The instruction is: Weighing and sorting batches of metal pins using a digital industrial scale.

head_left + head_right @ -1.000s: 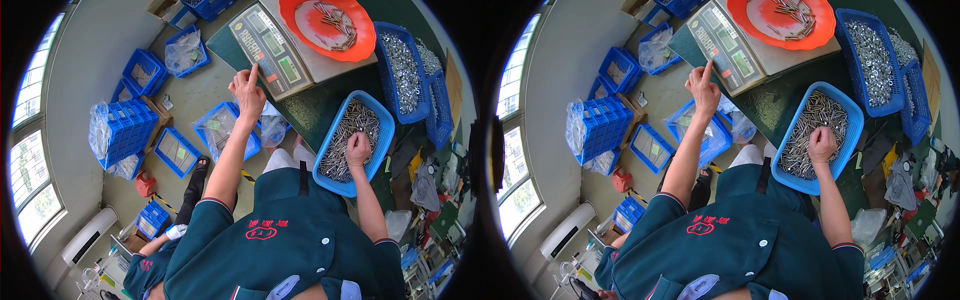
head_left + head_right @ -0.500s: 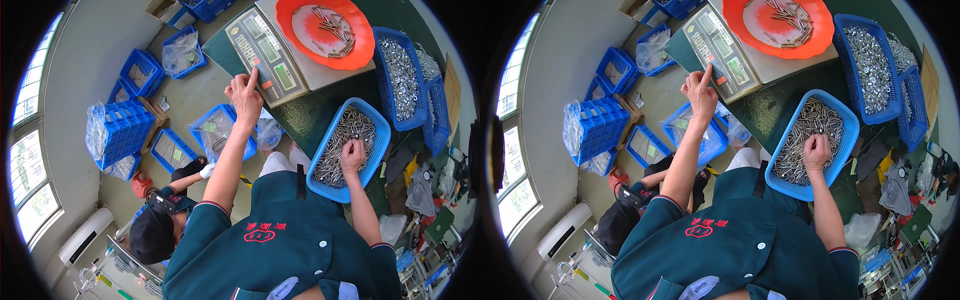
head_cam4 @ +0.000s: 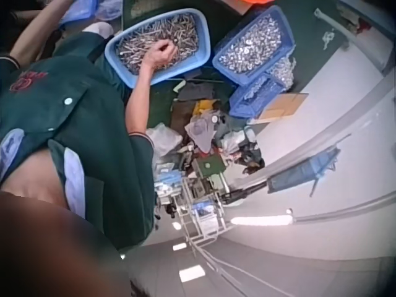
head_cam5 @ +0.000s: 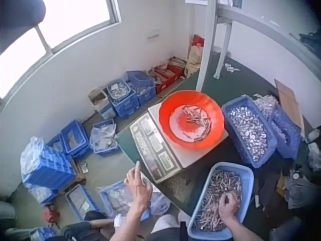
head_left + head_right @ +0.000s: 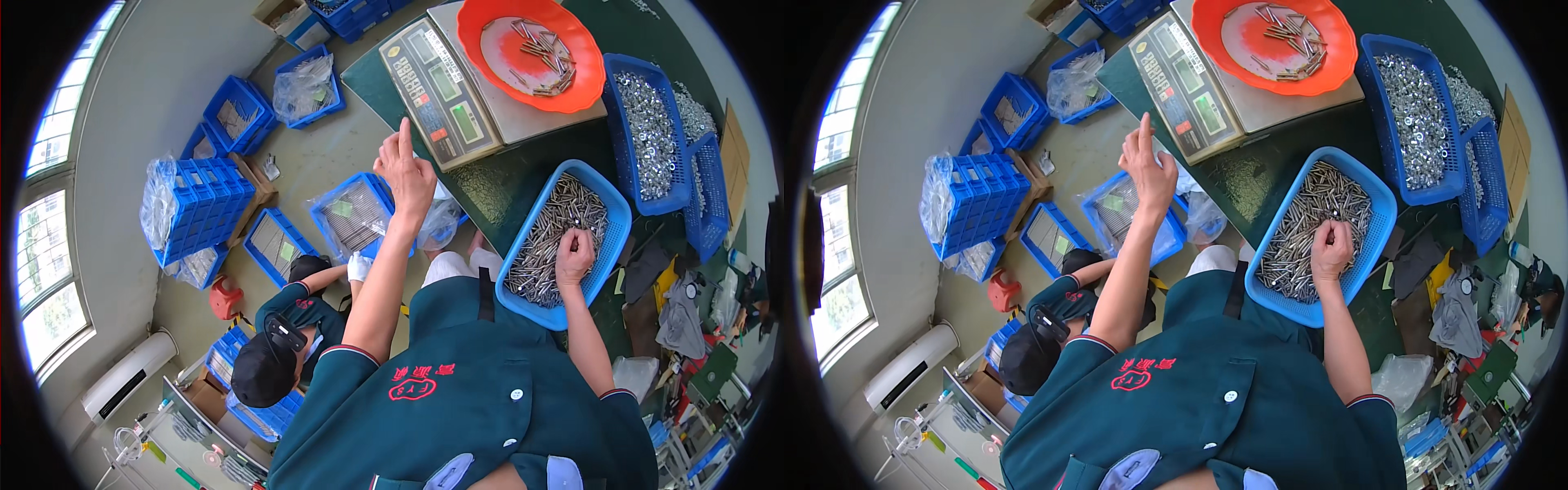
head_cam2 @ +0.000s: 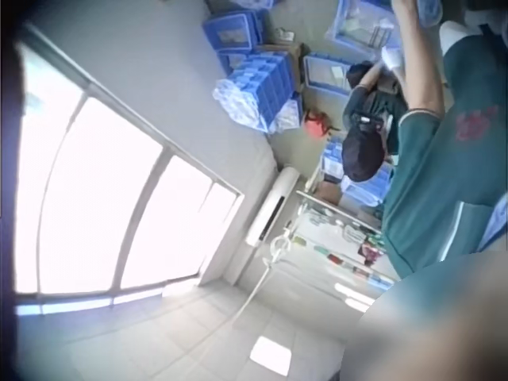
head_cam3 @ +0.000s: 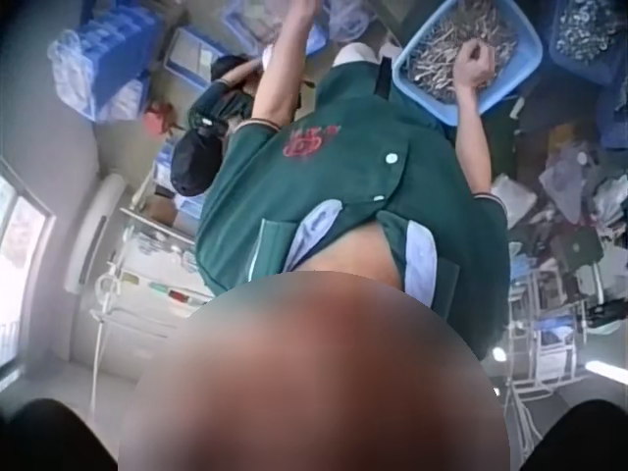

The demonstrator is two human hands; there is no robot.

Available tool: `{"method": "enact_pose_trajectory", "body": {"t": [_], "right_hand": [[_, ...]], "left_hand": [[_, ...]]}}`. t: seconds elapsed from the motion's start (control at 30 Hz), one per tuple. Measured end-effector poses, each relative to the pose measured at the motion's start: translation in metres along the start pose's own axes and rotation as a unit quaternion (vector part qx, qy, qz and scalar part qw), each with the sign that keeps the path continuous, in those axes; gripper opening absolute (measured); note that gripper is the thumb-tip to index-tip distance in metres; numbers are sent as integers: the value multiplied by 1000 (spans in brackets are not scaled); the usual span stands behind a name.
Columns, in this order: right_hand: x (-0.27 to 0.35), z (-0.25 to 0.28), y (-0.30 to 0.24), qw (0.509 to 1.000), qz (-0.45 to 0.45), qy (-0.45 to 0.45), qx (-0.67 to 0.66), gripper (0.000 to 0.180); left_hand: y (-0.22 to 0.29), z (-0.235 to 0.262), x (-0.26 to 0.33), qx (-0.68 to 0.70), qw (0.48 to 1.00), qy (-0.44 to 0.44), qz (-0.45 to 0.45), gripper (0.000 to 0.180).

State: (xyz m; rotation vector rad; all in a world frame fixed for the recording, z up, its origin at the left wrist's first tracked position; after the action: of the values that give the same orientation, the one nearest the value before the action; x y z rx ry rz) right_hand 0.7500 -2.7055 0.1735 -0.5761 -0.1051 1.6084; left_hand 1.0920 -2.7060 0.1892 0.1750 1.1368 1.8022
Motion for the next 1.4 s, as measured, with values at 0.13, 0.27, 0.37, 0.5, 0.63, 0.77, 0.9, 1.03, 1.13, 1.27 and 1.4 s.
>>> {"method": "enact_pose_trajectory", "body": {"t": [0.13,0.27,0.37,0.5,0.63,0.77,0.9,1.03,1.13,1.27,1.4], "right_hand": [[-4,18,7,1000,-2,11,2,3],[-8,8,-1,989,10,-55,136,42],[9,7,-20,980,85,-73,167,47],[21,2,0,982,132,-61,121,26],[6,5,11,990,107,-87,37,10],[3,14,17,990,42,-133,33,11],[10,24,13,987,32,-154,12,9],[14,33,19,994,13,-106,-35,12],[20,21,37,931,-191,-178,-255,16],[32,22,21,596,-420,-316,-607,21],[27,42,-9,585,-357,-368,-628,21]], "left_hand": [[28,14,32,67,998,18,-10,56],[78,11,57,143,989,-16,-40,50],[113,-1,76,214,973,-65,-56,43],[145,-33,102,331,928,-160,-56,34],[158,-58,122,418,877,-235,34,29],[151,-55,119,411,882,-218,68,26],[132,-53,103,391,896,-191,90,23],[121,-64,101,413,869,-225,156,21],[127,-87,123,517,748,-299,290,20],[141,-108,156,520,669,-293,443,28],[147,-136,188,597,439,-295,604,44]]}}
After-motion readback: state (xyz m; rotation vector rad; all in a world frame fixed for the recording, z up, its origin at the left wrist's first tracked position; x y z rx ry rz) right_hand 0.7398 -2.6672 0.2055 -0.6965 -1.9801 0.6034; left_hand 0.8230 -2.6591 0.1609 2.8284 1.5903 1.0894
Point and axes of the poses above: each hand's wrist, its own x-axis away from the middle knuckle, its own z-axis out of the back of the hand, y = z × x, the point moved 6 cm from there along -x, towards the middle knuckle, and after that the axes turned 12 degrees about x, right-handed, at the moved point
